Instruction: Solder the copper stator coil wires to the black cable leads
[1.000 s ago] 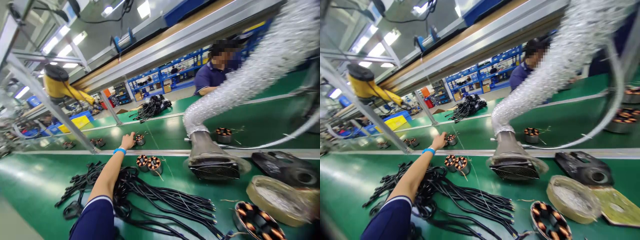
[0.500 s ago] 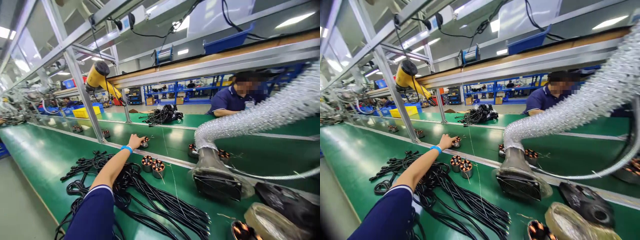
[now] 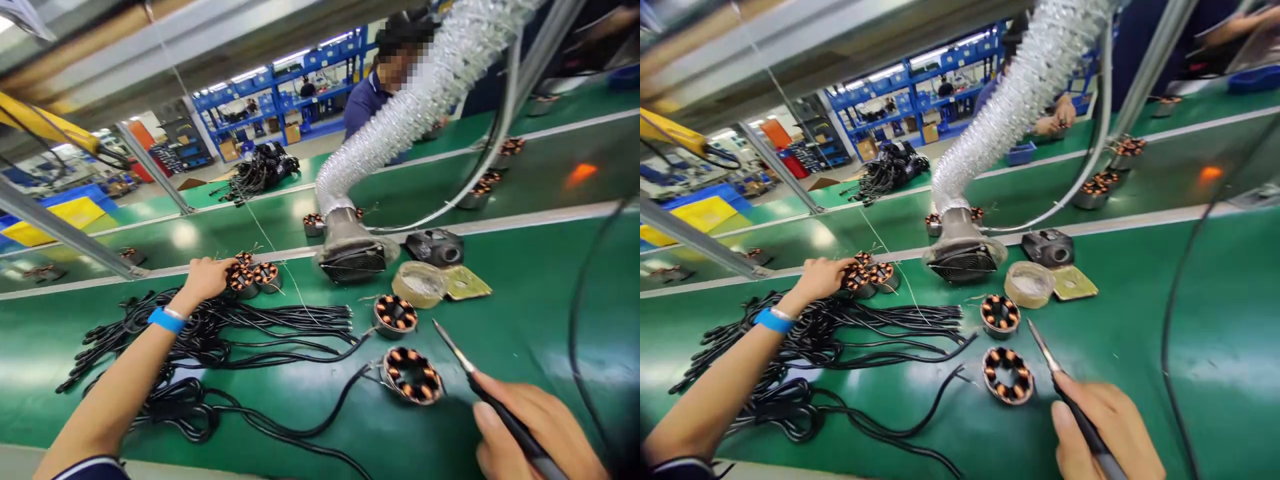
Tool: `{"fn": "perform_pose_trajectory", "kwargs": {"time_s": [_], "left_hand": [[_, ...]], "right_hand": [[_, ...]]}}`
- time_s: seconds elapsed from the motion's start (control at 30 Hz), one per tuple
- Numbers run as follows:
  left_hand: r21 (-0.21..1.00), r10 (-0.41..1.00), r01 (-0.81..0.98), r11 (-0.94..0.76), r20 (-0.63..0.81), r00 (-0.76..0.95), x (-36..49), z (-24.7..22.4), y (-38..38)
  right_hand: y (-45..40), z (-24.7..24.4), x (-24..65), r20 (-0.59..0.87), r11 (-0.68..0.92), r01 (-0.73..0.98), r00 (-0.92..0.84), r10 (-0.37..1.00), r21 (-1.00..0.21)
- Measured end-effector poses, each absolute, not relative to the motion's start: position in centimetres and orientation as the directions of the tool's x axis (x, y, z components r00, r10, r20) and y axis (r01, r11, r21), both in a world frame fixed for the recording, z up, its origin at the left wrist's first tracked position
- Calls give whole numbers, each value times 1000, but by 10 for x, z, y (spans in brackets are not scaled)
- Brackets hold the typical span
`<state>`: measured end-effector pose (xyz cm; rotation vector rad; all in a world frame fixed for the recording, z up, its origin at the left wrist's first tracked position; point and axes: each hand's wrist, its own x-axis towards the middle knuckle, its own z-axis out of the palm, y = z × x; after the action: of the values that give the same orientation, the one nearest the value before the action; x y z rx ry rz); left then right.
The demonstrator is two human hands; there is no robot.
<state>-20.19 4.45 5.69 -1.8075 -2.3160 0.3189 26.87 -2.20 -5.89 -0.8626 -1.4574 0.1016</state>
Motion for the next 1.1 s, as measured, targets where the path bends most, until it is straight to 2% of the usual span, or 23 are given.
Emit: {"fn": "perform_pose_trajectory", "kwargs": {"time_s": [0.07, 0.1, 0.13, 0.17, 0.23, 0.3, 0.37, 0.43, 0.53, 0.67, 0.83, 1.0, 1.1], "left_hand": [[-220, 965, 944, 245, 149, -216, -166, 62, 30], [-77, 951, 975, 211, 248, -186, -143, 63, 21], [107, 960, 990, 89, 257, -114, -117, 61, 11], [295, 976, 955, -23, 214, -42, -89, 58, 2], [598, 994, 797, -80, -13, 109, -37, 48, -16], [790, 950, 613, 1, -193, 247, 5, 34, -28], [900, 897, 409, 146, -295, 329, 30, 20, -32], [925, 860, 246, 289, -364, 358, 40, 9, -32], [903, 838, 151, 401, -429, 338, 41, 0, -33], [938, 901, 130, 321, -345, 261, 40, -6, -36], [963, 955, 159, 216, -242, 171, 43, -21, -38], [956, 953, 156, 250, -271, 135, 43, -33, -40], [955, 943, 129, 267, -287, 167, 41, -31, -39]], "right_hand": [[-21, -62, 264, 835, 706, 447, 251, 490, -549], [-21, -64, 262, 819, 692, 438, 280, 501, -574], [-21, -65, 260, 793, 670, 424, 295, 533, -609], [-21, -65, 259, 764, 644, 414, 289, 577, -643], [-22, -63, 258, 737, 613, 428, 236, 633, -664], [-23, -57, 257, 757, 650, 440, 115, 643, -619], [-25, -48, 254, 784, 715, 411, -1, 621, -566], [-26, -39, 249, 794, 764, 368, -99, 600, -531], [-27, -31, 240, 779, 794, 337, -216, 588, -506], [-26, -34, 232, 752, 819, 280, -329, 572, -500], [-24, -44, 232, 763, 841, 234, -353, 541, -488], [-22, -51, 235, 763, 857, 198, -392, 514, -476], [-21, -49, 235, 775, 852, 190, -355, 523, -488]]}}
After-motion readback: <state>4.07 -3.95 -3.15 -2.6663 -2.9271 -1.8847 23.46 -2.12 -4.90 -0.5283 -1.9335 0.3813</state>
